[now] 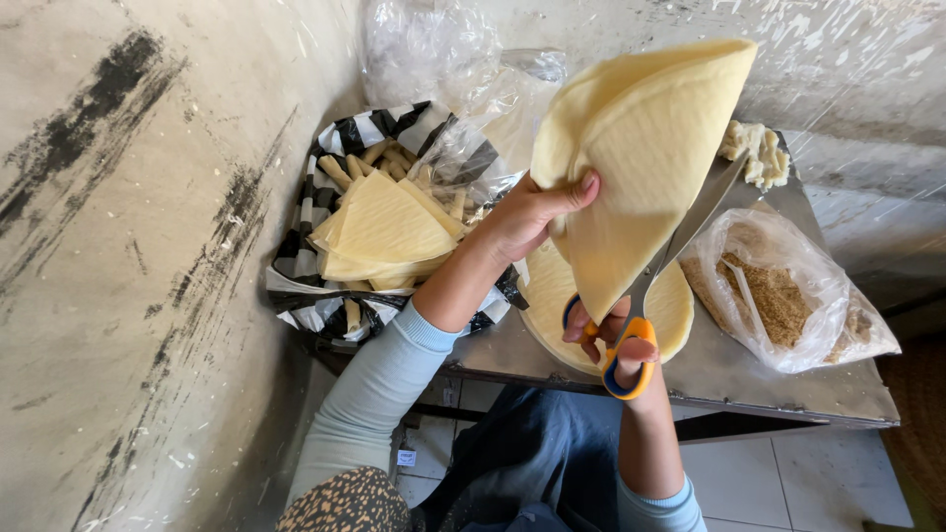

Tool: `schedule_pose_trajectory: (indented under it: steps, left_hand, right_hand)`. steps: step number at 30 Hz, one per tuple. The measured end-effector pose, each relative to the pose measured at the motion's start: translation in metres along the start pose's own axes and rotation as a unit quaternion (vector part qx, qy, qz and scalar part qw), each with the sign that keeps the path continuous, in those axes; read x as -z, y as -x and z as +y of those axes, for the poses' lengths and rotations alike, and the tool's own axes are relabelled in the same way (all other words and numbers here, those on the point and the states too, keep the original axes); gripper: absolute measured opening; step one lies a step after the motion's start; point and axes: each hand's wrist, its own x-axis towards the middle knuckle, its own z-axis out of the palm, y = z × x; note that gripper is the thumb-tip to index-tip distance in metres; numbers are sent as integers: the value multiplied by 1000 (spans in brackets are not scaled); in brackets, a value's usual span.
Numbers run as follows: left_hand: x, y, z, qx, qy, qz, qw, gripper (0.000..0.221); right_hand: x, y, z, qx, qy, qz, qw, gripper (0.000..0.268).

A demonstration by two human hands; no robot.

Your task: The person cuts circular pastry sheets using scissors, folds the resulting pieces into triangles, and places them into a lined basket.

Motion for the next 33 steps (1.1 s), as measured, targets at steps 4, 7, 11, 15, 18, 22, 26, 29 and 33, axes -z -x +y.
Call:
schedule_pose_trajectory:
  steps: [4,7,11,15,18,22,26,29,33]
  left_hand:
    - [7,-2,-7,-12,1,18,1000,41]
    - [9,-6,-9,-9,4,36,999,40]
    - [5,-4,-6,4,-79,42,996,44]
    - [-4,0,0,13,-137,16,990,48]
    - [-7,1,6,23,-151,10,988,49]
    - [-9,0,5,29,-155,11,987,48]
    - [-10,-1,1,34,-172,14,984,47]
    - [-9,0,3,37,-184,11,982,50]
    - [-13,1,6,33,-213,-31,976,60]
  right_hand:
    - [0,7,13,-10,28,82,996,108]
    - [1,7,8,-16,72,93,993,107]
    - [4,5,-10,-24,22,6,999,111]
    - [12,3,-18,-43,69,22,996,116]
    - [18,1,-14,-33,38,46,998,118]
    - [16,6,1,-35,8,100,994,120]
    - [4,16,16,-38,-3,210,977,118]
    - [12,14,15,-76,-15,187,979,116]
    - [30,2,8,-47,-15,71,996,121]
